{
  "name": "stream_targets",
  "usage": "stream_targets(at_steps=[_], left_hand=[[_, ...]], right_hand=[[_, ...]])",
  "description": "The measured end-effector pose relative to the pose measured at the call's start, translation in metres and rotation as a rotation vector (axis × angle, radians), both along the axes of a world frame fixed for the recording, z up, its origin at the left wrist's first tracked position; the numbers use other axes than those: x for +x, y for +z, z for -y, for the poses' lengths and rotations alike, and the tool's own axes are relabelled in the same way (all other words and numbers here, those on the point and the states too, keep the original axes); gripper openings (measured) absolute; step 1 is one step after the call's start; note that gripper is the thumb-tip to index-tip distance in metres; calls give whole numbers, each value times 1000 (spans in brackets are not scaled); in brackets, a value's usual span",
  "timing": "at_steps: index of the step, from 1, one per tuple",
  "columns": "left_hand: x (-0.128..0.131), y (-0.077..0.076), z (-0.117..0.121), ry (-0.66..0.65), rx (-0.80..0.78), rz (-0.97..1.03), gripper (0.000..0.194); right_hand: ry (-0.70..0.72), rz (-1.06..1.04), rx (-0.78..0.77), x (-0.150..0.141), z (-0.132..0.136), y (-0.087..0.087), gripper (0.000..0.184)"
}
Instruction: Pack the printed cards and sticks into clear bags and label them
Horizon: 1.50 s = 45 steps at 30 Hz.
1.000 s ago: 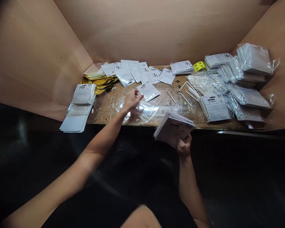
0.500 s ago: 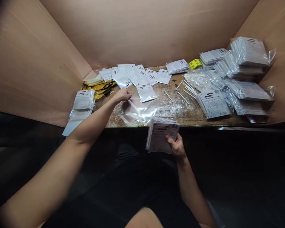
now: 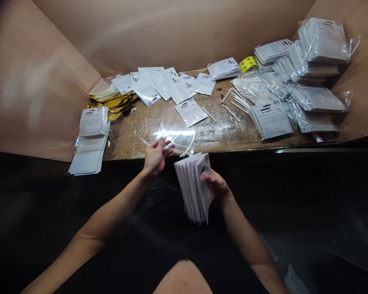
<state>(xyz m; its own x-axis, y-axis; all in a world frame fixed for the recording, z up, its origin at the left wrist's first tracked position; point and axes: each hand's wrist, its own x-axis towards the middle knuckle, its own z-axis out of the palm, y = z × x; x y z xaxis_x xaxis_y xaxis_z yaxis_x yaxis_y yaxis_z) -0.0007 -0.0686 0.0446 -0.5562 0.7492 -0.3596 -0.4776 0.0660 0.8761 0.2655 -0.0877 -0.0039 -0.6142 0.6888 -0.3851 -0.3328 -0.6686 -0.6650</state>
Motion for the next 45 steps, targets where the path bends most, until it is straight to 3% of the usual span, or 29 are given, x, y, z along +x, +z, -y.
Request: stream_targets(at_steps=[4,8,14,23,29,34,41,45], left_hand=[[45,-13,42,-49,-80,320,21],[51,-15,49,-148,-178,472,38],[54,-21,38,-200,-235,449,19],[47,-24,26,-420,-180,174,45],[31,-19,36,-534,-190,92,59],[30,-22,50,-532,-160,73,59],[45,-28,55,-415,-77,-51,54],[50,-24,55,-382,-58,-186,50]], right_hand=[[296,-77,-16,-9,-2,2,62],[391,2,8,1,-6,3,59],[515,21,8,15,-17,9,62],[637,182,23,3,-47,22,59],[520,323,23,12,-59,30,57],[420,423,108,16,-52,47,57],[170,763,402,15,-31,56,47],[109,825,542,15,-25,60,44]])
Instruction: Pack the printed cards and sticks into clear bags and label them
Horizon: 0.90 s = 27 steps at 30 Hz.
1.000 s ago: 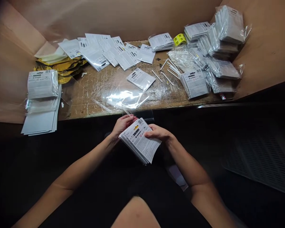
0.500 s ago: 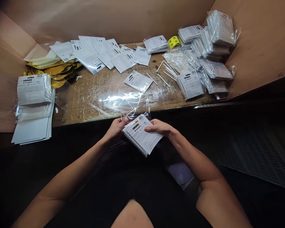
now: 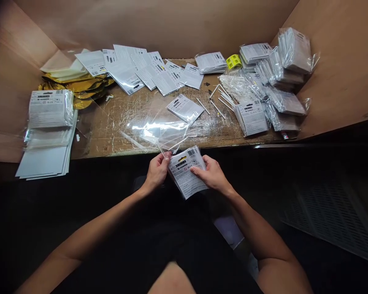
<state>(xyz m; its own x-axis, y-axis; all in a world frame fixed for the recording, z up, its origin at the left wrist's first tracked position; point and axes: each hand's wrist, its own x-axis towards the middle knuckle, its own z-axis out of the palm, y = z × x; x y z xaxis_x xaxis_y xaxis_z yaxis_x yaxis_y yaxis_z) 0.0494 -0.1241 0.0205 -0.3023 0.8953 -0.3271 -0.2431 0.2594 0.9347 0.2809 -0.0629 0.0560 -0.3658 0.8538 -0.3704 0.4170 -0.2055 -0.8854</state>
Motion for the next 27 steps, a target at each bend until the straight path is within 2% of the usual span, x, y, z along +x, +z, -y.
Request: stream_targets(at_steps=[2,5,8,11,15,19,22,27], left_hand=[[2,5,-1,40,29,-9,48],[6,15,-8,167,101,-13,47],[6,29,-24,255,157,-46,44],[3,44,-44,249,191,-28,49],[-2,63,-67,234,230,53,63],[-4,77,-79,164,277,183,71],[-5,83,-84,119,351,191,74],[-3,83,-92,259,444,204,67]], right_hand=[[4,9,31,-3,4,3,44],[-47,-9,59,-15,7,8,47],[-81,-135,86,-31,0,14,62],[-63,-253,197,-48,-17,23,63],[-158,-271,372,-65,-36,29,54],[-149,-332,378,-73,-45,26,63],[-145,-393,378,-76,-49,23,66],[-229,-477,404,-80,-49,26,64]])
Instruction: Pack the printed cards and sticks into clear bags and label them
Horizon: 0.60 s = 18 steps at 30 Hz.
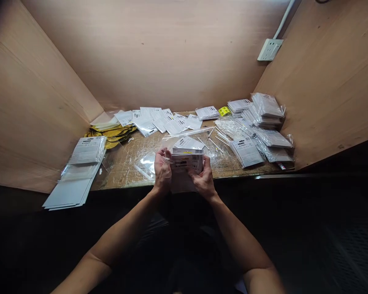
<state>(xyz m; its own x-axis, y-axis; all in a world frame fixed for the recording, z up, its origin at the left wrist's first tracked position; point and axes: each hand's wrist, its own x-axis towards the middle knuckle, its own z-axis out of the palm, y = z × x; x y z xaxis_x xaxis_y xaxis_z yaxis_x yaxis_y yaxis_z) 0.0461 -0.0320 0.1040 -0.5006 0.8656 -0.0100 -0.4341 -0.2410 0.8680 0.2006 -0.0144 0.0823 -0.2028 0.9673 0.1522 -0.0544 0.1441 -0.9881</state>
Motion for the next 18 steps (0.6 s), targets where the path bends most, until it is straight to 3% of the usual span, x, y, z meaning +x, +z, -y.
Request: stream_targets(at_steps=[2,5,12,15,18], left_hand=[[1,-2,-3,17,14,36,60],[1,-6,-2,-68,20,26,56],[-14,-12,15,-120,-68,-465,52],[-40,-4,4,-371,-6,-528,51],[-55,4,-33,-536,215,-359,85]], right_hand=[[-12,-12,2,-1,-1,3,67],[-28,15,-5,0,-5,8,69],[-108,16,27,4,-18,12,71],[-87,-14,38,16,-32,6,73],[-142,-16,181,32,-59,-1,73]])
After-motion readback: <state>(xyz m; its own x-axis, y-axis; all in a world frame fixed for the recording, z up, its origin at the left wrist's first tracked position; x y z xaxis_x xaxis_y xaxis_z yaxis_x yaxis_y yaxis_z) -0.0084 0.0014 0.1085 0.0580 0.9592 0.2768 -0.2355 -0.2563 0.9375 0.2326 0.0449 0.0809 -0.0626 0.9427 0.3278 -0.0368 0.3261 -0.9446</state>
